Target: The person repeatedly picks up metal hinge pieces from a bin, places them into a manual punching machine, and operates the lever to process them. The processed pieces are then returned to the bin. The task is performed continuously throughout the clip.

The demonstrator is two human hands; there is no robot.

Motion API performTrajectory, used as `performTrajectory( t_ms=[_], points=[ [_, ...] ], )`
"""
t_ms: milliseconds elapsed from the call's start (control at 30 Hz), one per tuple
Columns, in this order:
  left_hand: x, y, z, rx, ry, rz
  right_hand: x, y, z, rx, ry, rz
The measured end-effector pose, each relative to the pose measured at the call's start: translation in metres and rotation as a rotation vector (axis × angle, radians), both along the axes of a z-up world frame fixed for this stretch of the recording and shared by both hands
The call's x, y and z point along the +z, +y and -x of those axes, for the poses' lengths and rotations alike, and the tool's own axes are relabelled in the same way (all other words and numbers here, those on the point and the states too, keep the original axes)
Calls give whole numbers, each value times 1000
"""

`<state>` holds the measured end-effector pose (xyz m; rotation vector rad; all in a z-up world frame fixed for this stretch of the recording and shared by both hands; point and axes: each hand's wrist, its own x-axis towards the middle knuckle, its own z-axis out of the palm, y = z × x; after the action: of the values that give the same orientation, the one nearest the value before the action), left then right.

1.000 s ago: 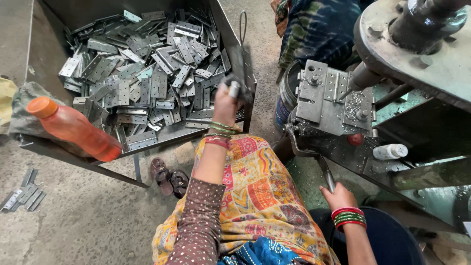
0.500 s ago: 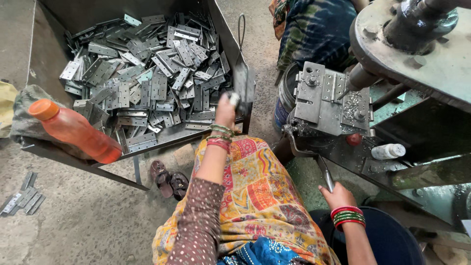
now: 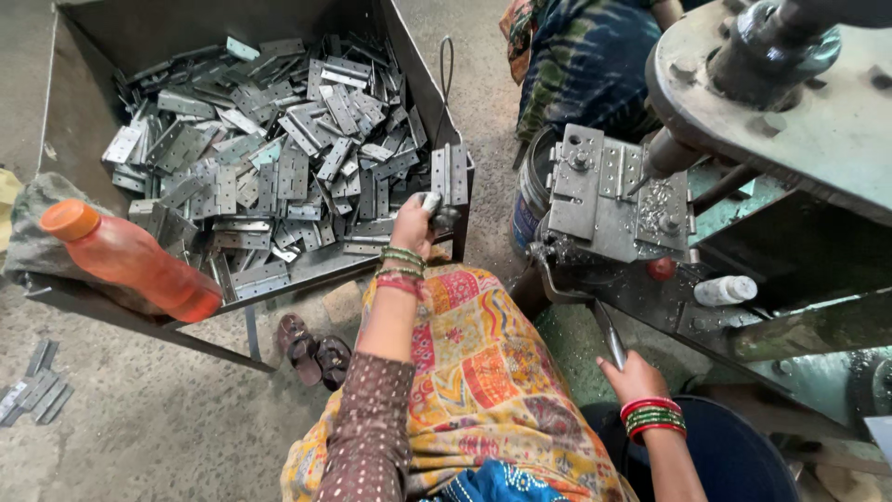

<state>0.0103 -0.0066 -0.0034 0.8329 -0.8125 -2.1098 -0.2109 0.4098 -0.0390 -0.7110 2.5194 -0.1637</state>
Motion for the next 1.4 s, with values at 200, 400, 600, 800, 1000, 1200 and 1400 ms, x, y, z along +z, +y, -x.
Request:
performTrajectory(
  t_ms=[200, 400, 600, 800, 1000, 1200, 1400],
  points=[
    [-14, 24, 12, -166, 203, 189, -20, 1, 4, 7, 37, 16],
    [-19, 80, 91, -314, 80, 322, -31, 9, 2, 10, 89, 50],
    [13, 126, 108, -188, -739, 1015, -15, 6, -7, -1, 53, 53],
    [69, 162, 99, 193, -1020, 1733, 14, -3, -8, 43, 26, -17],
    [66, 204, 133, 12, -996, 1916, 43, -14, 0, 84, 24, -50],
    [49, 189, 164, 23, -967, 1872, 47, -14, -4, 78, 49, -14],
    [51, 182, 178, -65, -1046, 1863, 24, -5, 3, 93, 73, 38]
  ],
)
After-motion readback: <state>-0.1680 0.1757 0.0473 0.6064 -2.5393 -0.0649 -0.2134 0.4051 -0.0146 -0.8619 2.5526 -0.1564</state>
